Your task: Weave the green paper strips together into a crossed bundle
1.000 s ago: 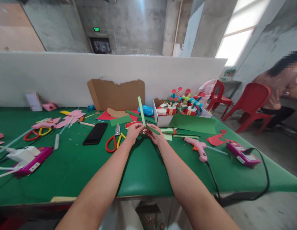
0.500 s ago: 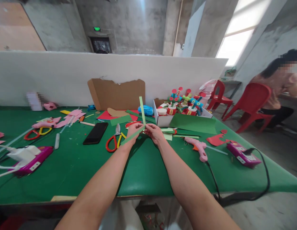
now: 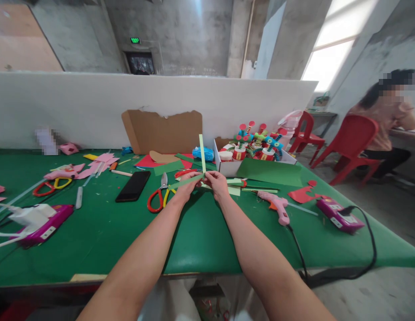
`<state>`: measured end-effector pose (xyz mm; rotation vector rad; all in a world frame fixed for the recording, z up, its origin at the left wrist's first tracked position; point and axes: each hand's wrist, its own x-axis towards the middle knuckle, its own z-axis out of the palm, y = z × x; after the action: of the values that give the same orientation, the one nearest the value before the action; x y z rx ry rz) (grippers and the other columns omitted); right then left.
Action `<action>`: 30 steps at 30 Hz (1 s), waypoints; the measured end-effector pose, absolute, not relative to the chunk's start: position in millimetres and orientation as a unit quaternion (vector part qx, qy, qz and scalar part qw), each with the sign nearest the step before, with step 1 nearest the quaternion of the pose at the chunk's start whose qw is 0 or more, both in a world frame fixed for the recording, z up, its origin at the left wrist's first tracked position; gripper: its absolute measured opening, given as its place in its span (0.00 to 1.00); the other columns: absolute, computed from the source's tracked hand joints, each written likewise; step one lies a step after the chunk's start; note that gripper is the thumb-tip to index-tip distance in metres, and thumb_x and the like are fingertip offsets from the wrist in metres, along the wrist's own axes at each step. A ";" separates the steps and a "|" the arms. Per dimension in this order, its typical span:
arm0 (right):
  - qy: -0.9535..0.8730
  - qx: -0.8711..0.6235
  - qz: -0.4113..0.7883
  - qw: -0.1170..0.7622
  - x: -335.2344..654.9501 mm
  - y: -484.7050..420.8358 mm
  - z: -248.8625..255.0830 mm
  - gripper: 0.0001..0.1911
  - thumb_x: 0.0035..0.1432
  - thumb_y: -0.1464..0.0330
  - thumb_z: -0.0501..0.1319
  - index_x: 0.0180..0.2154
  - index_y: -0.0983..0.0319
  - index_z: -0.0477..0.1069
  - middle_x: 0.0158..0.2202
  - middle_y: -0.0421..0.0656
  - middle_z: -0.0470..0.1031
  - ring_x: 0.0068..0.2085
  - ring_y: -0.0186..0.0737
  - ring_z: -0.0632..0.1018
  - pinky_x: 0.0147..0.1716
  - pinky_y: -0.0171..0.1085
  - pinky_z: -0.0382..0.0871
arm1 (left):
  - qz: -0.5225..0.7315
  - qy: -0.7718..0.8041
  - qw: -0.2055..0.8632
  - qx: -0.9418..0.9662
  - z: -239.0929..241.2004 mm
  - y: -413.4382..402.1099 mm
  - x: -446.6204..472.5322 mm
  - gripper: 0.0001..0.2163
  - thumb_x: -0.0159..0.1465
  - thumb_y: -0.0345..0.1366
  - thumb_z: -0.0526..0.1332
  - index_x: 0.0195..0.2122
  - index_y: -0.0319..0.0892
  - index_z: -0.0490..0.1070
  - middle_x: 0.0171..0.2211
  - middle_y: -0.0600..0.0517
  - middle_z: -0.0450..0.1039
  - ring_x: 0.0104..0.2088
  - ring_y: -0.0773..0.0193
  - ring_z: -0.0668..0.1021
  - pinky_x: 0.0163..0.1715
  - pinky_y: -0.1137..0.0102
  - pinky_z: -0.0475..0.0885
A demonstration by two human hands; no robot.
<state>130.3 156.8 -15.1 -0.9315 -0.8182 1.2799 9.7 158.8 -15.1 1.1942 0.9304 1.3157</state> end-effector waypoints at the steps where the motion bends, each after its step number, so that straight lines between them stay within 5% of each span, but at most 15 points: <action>1: -0.352 -0.406 0.560 0.631 130.6 157.1 -15.1 0.13 0.38 0.63 0.71 0.25 0.62 0.72 0.17 0.34 0.70 0.21 0.30 0.73 0.31 0.35 0.73 | 0.549 0.388 0.548 0.497 -14.9 157.6 10.3 0.15 0.44 0.43 0.70 0.29 0.40 0.75 0.23 0.53 0.72 0.23 0.70 0.69 0.23 0.73 0.64; 30: -0.347 -0.389 0.607 0.599 129.1 155.0 -11.5 0.15 0.39 0.60 0.73 0.25 0.63 0.73 0.19 0.36 0.73 0.21 0.29 0.72 0.30 0.33 0.73 | 0.586 0.416 0.516 0.466 -11.6 154.7 15.1 0.15 0.43 0.45 0.71 0.23 0.40 0.71 0.19 0.55 0.70 0.21 0.70 0.70 0.23 0.73 0.65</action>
<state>129.1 155.0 -11.5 -0.9032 -0.8058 1.4077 15.1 154.7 -11.6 1.1191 0.9999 1.4077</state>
